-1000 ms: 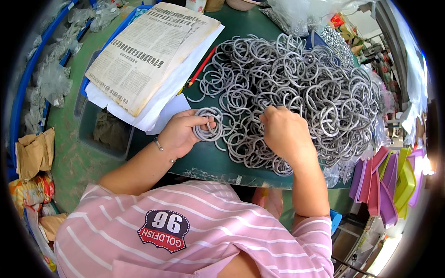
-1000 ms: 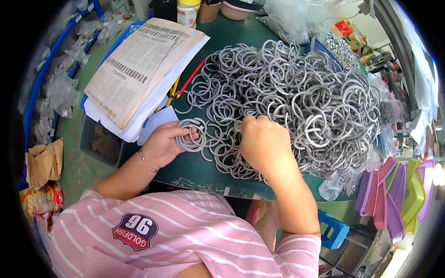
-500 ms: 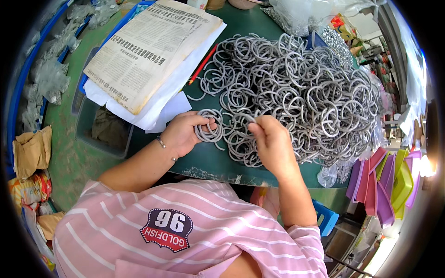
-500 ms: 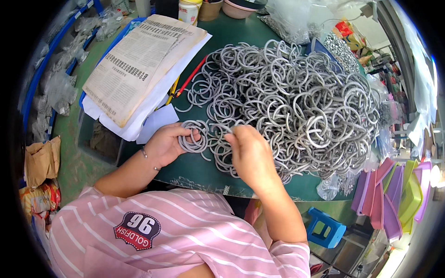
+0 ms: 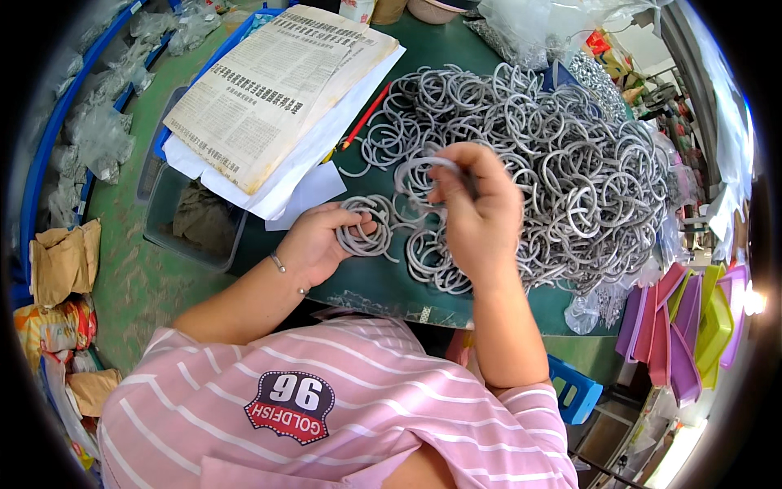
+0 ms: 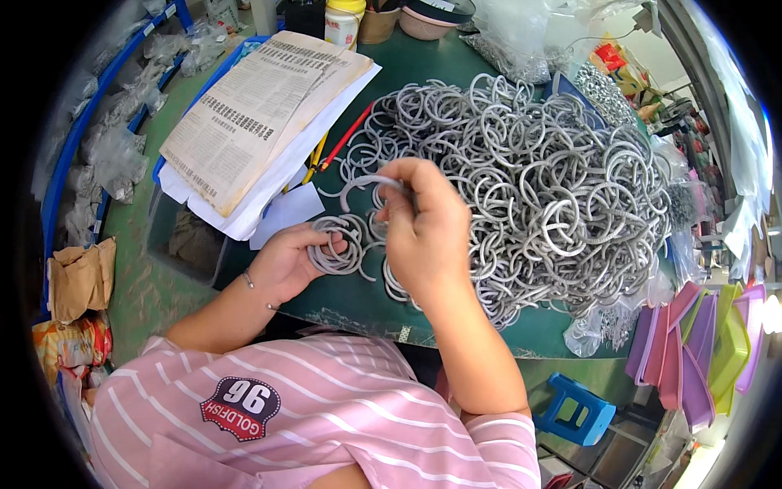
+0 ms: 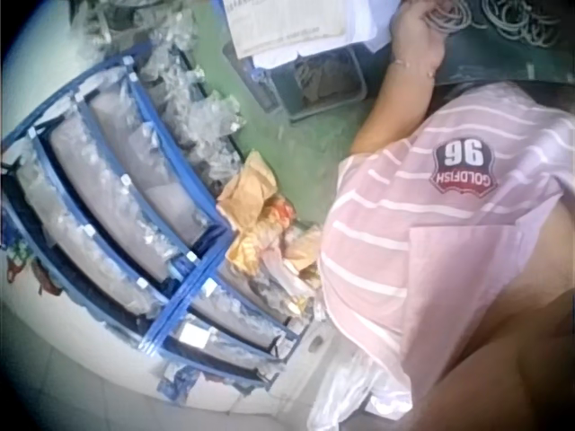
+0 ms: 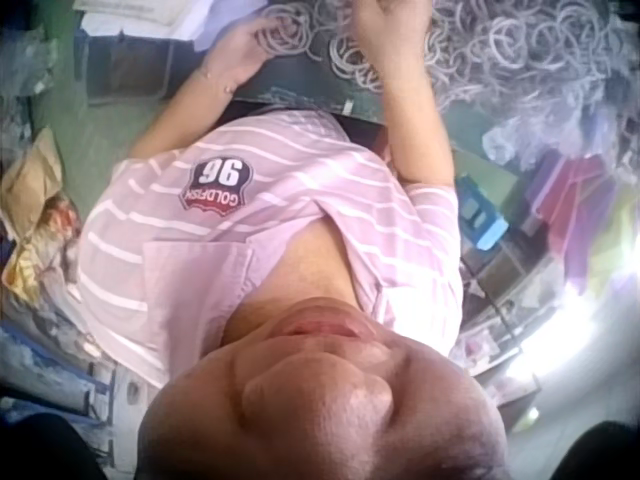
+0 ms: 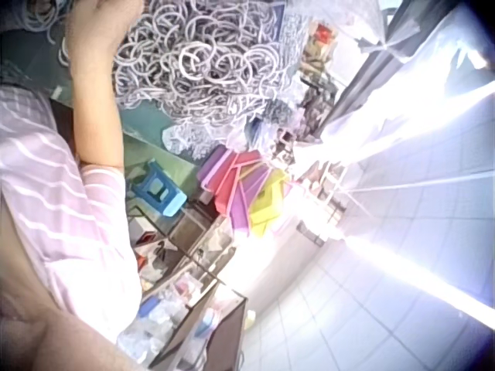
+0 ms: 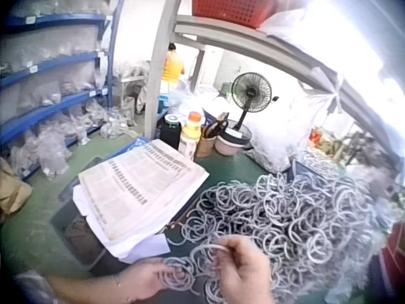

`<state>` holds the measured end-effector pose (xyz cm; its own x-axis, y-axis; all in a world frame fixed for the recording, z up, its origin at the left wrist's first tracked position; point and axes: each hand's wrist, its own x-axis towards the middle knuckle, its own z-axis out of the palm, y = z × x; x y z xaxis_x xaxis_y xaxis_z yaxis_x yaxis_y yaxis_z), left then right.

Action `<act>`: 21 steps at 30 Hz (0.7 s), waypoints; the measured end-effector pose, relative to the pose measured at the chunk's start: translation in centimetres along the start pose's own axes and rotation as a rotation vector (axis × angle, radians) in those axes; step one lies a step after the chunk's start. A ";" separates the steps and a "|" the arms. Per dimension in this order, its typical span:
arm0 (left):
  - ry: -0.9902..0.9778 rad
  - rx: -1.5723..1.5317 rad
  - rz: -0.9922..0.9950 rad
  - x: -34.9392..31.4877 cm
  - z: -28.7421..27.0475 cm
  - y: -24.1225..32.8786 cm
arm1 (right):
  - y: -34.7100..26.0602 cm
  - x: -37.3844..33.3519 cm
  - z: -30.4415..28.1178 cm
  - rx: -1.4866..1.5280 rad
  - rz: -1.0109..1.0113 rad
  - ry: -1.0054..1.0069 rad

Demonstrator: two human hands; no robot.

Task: The person picks up several gray plastic rings from a large pile on a green table, groups them together by hand, and places the group into a plastic bag.

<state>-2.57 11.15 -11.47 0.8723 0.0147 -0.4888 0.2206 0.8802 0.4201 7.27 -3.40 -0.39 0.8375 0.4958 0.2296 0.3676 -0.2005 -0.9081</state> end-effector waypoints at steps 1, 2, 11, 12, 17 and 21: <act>-0.003 -0.011 0.003 -0.3 -0.3 0.0 | -0.7 0.1 -0.3 -0.086 -0.080 0.000; -0.013 -0.011 -0.001 -0.5 0.2 0.0 | -0.4 -0.1 -0.7 -0.115 -0.111 0.018; -0.036 -0.061 -0.045 -0.6 0.3 -1.0 | 2.7 -7.4 2.6 -0.196 0.025 -0.340; -0.012 -0.031 -0.064 -1.2 0.3 -1.1 | 2.7 -7.8 2.5 -0.189 0.008 -0.327; 0.081 0.009 -0.093 -3.5 0.8 -1.0 | -1.5 -5.6 -2.2 -0.115 -0.065 -0.148; 0.014 -0.009 -0.107 -3.2 0.6 -0.7 | -1.3 -4.0 -3.4 -0.029 -0.038 0.048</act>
<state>-5.26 10.22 -9.74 0.8378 -0.0735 -0.5411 0.3086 0.8812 0.3582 4.82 -8.00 1.01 0.8410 0.4626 0.2806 0.4104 -0.2072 -0.8881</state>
